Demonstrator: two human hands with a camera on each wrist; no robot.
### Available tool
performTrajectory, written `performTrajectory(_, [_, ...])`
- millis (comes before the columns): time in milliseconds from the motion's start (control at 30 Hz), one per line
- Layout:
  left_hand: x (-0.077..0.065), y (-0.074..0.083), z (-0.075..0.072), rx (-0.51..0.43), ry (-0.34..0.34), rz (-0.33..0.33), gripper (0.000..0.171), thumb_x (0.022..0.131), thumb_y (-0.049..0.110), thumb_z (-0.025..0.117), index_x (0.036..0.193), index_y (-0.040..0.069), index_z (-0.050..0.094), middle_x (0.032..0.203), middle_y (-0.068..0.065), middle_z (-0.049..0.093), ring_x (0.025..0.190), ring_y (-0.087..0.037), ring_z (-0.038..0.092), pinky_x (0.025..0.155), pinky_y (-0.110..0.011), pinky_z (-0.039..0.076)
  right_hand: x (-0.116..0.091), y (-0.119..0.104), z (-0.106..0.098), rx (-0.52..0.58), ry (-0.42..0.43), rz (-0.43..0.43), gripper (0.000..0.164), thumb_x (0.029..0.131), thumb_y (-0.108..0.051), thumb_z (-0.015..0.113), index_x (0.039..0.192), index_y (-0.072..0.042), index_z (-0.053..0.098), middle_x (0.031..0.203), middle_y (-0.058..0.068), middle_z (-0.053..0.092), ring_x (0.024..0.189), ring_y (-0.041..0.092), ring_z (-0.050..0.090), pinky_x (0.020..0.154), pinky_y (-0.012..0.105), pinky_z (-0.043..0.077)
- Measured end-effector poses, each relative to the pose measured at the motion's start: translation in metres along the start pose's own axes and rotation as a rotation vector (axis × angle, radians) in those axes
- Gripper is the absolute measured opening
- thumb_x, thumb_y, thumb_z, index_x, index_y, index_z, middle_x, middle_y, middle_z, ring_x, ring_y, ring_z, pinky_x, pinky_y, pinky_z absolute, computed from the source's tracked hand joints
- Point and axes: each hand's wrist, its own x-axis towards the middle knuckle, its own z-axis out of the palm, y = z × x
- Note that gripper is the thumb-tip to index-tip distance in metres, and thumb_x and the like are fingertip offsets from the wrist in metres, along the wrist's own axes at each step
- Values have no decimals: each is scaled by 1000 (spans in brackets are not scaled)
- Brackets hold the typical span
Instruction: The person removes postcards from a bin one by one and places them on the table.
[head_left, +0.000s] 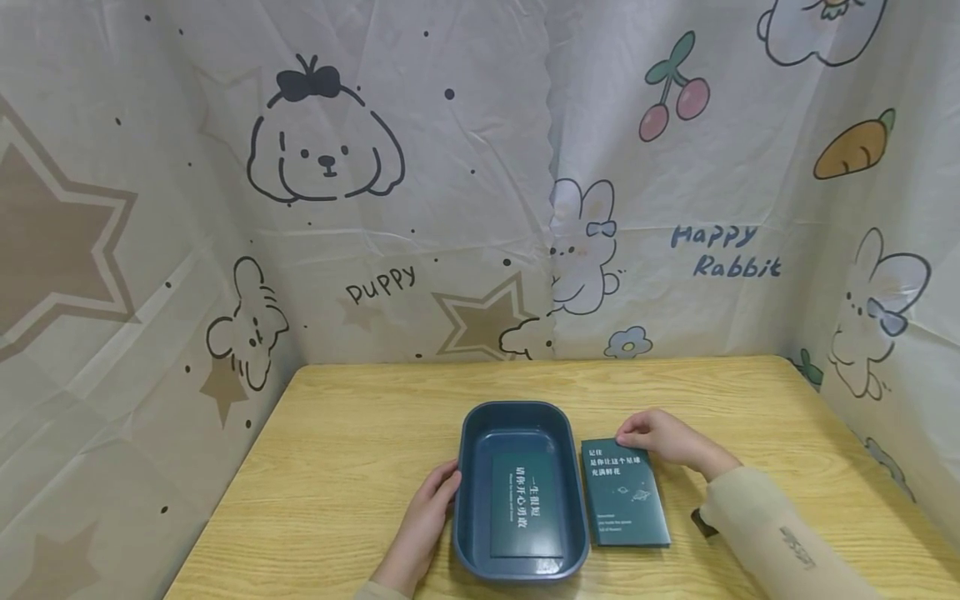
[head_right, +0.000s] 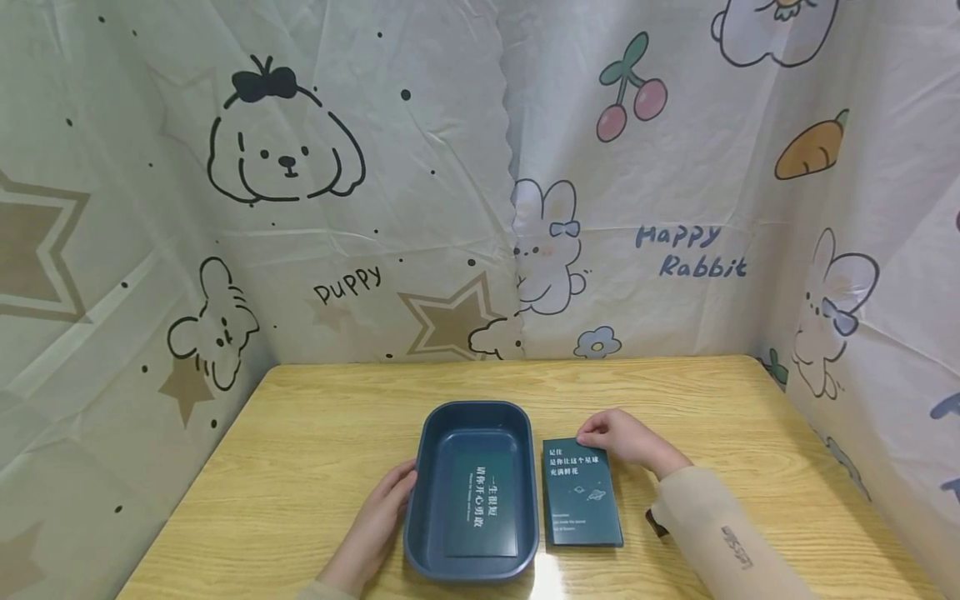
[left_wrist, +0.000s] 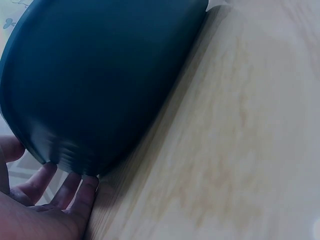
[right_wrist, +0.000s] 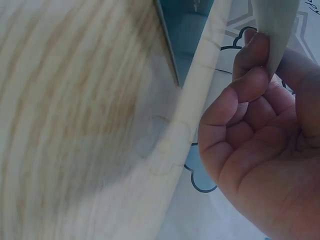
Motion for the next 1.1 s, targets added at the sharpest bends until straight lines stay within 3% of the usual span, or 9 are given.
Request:
performTrajectory(633, [0,0,0,2,-5,3,60,97,46,47,139,4,45,141,-21,47,117,-28,49,102,-51,41,7,1,7,-118,25,53,13,90,-20,64,85,-9,70,79,1,67,76,14,55,77,41,48])
performTrajectory(867, [0,0,0,2,-9,3,60,97,46,47,139,4,44,141,-21,47,116,-28,49,101,-51,41,8,3,11,-175,37,30,11,89,-19,65,82,-10,69,75,-1,66,72,14,53,73,40,48])
performTrajectory(1100, [0,-1,-1,4,-7,6,61,97,47,47,139,4,44,141,-21,47,117,-28,49,102,-51,41,9,4,15,-177,64,52,10,86,-16,67,78,-10,67,71,-2,63,68,13,53,69,36,48])
